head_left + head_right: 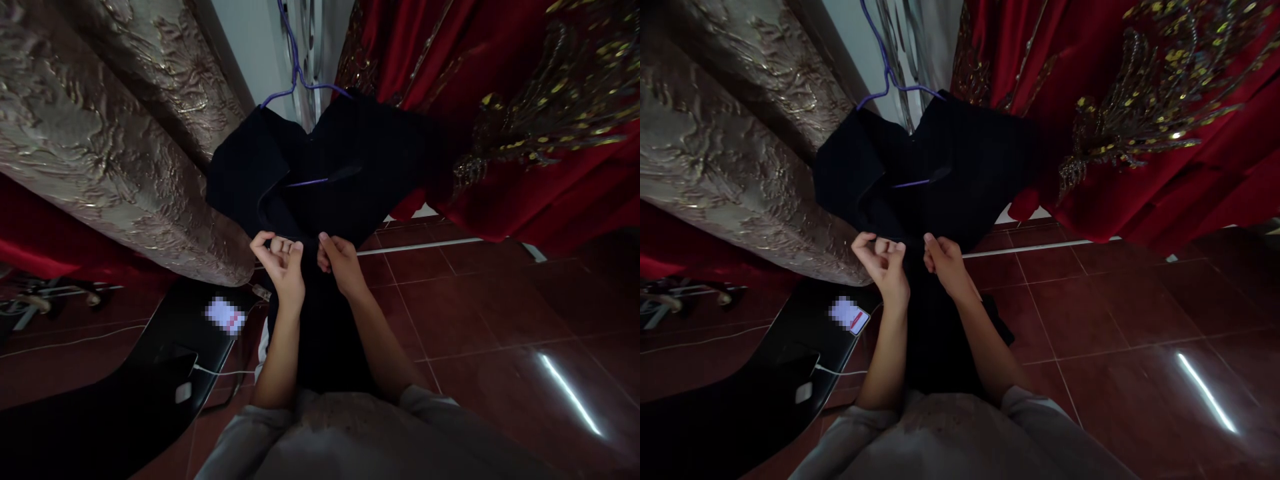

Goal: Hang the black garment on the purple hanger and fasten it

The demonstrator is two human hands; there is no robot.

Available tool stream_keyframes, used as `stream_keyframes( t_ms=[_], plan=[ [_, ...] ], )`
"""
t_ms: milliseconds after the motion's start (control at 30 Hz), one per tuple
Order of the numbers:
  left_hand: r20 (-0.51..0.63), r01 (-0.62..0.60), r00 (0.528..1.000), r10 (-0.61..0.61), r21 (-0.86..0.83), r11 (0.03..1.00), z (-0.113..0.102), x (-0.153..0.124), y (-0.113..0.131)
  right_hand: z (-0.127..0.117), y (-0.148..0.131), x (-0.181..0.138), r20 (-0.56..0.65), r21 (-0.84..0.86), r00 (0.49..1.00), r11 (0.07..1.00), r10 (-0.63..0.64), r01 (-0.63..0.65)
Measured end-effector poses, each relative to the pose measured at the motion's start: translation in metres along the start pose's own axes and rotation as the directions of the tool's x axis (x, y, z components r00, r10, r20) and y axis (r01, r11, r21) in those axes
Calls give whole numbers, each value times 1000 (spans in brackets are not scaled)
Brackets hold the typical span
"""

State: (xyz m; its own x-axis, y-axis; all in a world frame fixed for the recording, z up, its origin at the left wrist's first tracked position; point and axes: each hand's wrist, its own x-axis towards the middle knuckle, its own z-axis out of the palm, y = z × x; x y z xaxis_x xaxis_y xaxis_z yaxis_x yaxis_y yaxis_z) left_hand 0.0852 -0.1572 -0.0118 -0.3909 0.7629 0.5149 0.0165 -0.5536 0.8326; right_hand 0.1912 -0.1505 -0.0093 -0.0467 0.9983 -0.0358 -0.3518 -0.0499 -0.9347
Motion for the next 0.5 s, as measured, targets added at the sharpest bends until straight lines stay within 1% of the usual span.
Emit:
stream_keyframes(
  t_ms=[33, 67, 133, 233, 400, 500],
  plan=[
    [-17, 4, 1000, -4, -30, 1000, 1, -2, -2, 0, -1, 0, -2, -1, 1000, 1000, -9, 9],
    [-9, 21, 1000, -21, -53, 998, 1, -4, -5, 0, -2, -1, 0, -11, 1000, 1000, -17, 17],
    [81, 88, 993, -83, -55, 995, 2, -6, -10, 0, -4, -1, 10, -41, 999, 999, -32, 32],
    [192, 165, 968, -162, 1, 986, 4, -7, -18, -2, -6, -1, 25, -62, 999, 997, -37, 38],
    [274, 165, 945, -176, 66, 984, 2, -4, -25, -4, -10, 2, 54, -76, 998, 997, 31, -27],
    [277, 132, 949, -148, 76, 988, 2, -1, -26, -1, -22, 11, 64, -90, 997, 996, 34, -28]
  ],
)
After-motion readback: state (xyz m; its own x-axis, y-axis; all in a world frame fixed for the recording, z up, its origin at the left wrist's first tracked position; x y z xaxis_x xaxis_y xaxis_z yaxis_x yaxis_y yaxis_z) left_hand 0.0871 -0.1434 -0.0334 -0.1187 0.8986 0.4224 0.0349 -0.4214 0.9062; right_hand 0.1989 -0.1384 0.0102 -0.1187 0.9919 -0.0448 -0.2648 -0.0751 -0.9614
